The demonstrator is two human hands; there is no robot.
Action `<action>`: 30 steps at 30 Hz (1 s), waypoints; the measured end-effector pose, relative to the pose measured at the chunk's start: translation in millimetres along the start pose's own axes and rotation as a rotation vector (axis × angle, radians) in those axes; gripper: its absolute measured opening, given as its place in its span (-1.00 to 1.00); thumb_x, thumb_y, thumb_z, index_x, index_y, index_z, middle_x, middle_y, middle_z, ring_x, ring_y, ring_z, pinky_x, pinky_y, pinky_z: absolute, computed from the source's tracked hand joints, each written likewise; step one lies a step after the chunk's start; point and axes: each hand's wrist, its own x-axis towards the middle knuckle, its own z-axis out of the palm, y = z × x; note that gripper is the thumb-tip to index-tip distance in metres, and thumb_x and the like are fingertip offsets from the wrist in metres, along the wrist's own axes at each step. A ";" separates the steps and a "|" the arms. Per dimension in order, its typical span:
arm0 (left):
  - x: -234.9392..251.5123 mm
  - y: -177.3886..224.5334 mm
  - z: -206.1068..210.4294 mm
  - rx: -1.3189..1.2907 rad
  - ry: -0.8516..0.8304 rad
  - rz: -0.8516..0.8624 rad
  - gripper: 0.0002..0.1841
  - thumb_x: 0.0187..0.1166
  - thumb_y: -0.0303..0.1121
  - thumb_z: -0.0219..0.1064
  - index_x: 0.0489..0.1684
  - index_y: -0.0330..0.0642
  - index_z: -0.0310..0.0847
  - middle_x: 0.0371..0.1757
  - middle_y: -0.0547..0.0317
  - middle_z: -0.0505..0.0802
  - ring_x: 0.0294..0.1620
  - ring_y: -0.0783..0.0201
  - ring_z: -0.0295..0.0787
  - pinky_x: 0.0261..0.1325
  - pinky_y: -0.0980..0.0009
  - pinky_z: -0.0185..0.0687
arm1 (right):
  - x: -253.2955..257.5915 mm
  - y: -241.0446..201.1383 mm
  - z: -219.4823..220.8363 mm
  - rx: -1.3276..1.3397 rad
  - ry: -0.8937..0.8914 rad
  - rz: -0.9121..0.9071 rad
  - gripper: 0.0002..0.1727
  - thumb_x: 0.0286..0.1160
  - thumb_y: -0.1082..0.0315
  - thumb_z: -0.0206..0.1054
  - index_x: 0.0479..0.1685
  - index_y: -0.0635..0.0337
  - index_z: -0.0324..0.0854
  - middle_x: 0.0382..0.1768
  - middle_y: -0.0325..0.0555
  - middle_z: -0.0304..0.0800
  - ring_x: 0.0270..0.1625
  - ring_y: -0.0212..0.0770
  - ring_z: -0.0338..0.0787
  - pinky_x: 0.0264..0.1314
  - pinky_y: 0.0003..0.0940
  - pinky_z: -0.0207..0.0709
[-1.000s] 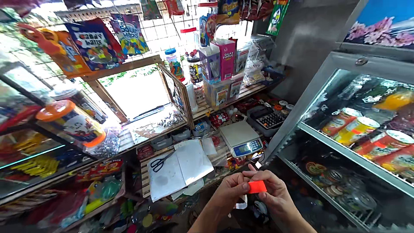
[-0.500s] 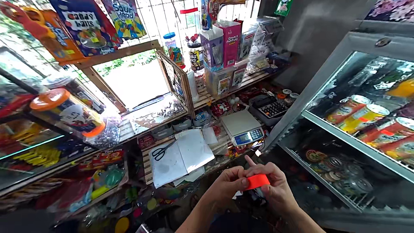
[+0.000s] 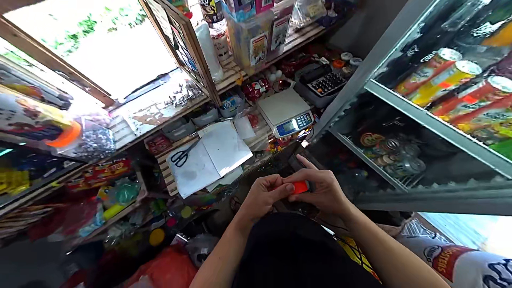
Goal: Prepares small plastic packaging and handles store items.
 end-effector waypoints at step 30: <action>-8.2 -5.3 -0.2 -0.210 0.097 0.026 -0.82 0.63 -0.43 0.34 -0.44 -0.04 0.56 -0.20 0.31 0.85 -0.09 0.48 0.78 0.06 0.46 0.69 | -3.8 10.8 10.9 0.286 -0.006 0.094 -0.57 0.39 0.08 0.59 0.23 -0.12 0.68 0.15 -0.35 0.87 0.42 -0.26 0.74 0.89 0.15 0.03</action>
